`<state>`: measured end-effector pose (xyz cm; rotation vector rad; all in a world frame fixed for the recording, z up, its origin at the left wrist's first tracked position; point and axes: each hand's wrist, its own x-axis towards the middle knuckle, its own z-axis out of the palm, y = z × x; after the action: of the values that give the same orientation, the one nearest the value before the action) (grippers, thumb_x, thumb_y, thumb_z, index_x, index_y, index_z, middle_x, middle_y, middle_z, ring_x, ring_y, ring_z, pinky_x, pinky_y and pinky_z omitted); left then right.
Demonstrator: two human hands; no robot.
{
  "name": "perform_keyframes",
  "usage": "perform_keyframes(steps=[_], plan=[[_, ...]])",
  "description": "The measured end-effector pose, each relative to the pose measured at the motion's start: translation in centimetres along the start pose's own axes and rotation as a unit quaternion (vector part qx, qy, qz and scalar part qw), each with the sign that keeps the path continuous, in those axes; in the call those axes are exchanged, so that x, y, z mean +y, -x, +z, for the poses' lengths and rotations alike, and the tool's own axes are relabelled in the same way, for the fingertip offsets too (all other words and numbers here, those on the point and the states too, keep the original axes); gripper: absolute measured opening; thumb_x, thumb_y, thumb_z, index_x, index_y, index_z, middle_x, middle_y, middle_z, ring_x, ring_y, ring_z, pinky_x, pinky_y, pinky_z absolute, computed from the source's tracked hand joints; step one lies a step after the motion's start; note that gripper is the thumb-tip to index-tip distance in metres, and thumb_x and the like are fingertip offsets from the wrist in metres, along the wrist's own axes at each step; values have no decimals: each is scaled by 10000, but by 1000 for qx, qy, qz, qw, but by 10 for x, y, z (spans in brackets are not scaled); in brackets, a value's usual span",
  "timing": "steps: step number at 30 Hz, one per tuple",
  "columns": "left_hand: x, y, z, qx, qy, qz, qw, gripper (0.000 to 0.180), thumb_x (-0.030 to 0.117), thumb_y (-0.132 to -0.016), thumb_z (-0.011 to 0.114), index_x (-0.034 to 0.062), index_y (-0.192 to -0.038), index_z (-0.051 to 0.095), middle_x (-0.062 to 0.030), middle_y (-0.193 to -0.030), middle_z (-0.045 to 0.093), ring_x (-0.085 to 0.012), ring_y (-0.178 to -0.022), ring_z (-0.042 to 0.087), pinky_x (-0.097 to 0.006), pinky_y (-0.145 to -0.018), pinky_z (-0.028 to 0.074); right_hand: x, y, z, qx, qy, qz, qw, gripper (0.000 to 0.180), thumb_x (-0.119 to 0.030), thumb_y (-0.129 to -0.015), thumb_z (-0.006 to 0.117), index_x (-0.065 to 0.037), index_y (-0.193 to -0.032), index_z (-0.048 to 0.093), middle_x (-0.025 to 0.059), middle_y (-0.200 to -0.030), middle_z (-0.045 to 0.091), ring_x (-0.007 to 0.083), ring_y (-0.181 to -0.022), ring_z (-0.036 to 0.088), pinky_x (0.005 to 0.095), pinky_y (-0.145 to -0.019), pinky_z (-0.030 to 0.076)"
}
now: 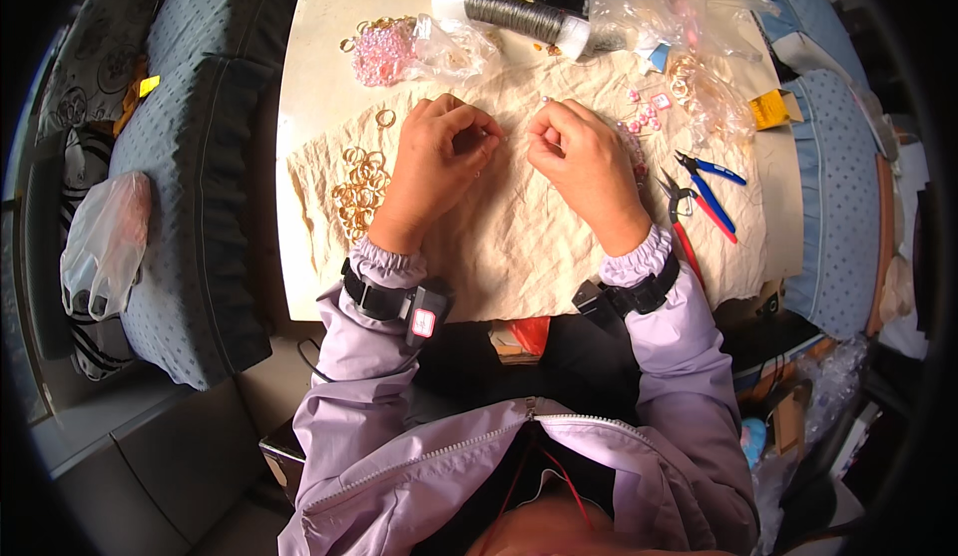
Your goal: The person assembles small keychains by threading pink beads onto metal rings and securing them with pliers. They repeatedly pick up rings and beads from a cloth-covered table, thread them, and use pliers to close the rings.
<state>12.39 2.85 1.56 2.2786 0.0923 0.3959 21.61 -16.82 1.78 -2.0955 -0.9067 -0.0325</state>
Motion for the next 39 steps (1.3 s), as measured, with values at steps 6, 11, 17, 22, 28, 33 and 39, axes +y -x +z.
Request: perform_keyframes(steps=[6, 11, 17, 22, 28, 33, 39], plan=[[5, -1, 5, 19, -30, 8, 999, 147, 40, -830, 838, 66, -969, 798, -98, -956, 695, -303, -961, 639, -407, -901, 524, 3, 0, 2, -6, -10, -7, 1000, 79, -82, -933, 741, -66, -953, 666, 104, -926, 673, 315, -853, 701, 448, -780, 569], [4, -4, 7, 71, -51, 50, 995, 122, 62, -784, 830, 74, -895, 780, -90, -894, 679, -323, -882, 619, -433, -843, 509, 2, 1, 1, -11, -46, 23, 999, 78, -100, -949, 742, -66, -957, 671, 101, -937, 683, 308, -869, 702, 441, -803, 562], [3, -3, 7, 69, -46, 57, 995, 118, 57, -790, 818, 69, -895, 765, -96, -907, 674, -334, -902, 614, -438, -850, 504, 1, -1, 3, -9, -29, 34, 999, 91, -131, -959, 745, -73, -960, 675, 94, -905, 689, 301, -869, 705, 438, -797, 562], [7, -5, 5, 90, -62, 81, 991, 141, 48, -805, 803, 61, -933, 745, -105, -942, 675, -341, -923, 616, -448, -858, 505, -4, -2, -1, -16, -57, 24, 998, 105, -133, -972, 749, -63, -973, 670, 92, -929, 710, 312, -912, 712, 437, -823, 566], [7, -6, 2, 83, -14, 89, 992, 141, 70, -832, 788, 47, -961, 737, -111, -971, 667, -341, -969, 599, -430, -886, 494, -7, -5, 2, 16, -101, -83, 991, 137, -88, -970, 795, -39, -1070, 715, 68, -1009, 713, 194, -872, 681, 343, -775, 570], [1, -2, 5, 77, 106, -23, 991, 106, 102, -872, 761, 40, -957, 747, -98, -970, 657, -305, -975, 578, -406, -900, 482, -8, -4, 2, 7, -93, -45, 995, 114, -62, -977, 770, -44, -1075, 715, 74, -1055, 719, 207, -908, 689, 336, -792, 575], [2, -1, 5, 67, 169, -52, 982, 91, 101, -889, 754, 30, -945, 743, -89, -969, 642, -275, -979, 558, -390, -907, 480, -9, -6, 3, 21, -113, -65, 991, 96, -74, -951, 747, -51, -1003, 669, 104, -975, 716, 316, -955, 695, 437, -896, 556]])
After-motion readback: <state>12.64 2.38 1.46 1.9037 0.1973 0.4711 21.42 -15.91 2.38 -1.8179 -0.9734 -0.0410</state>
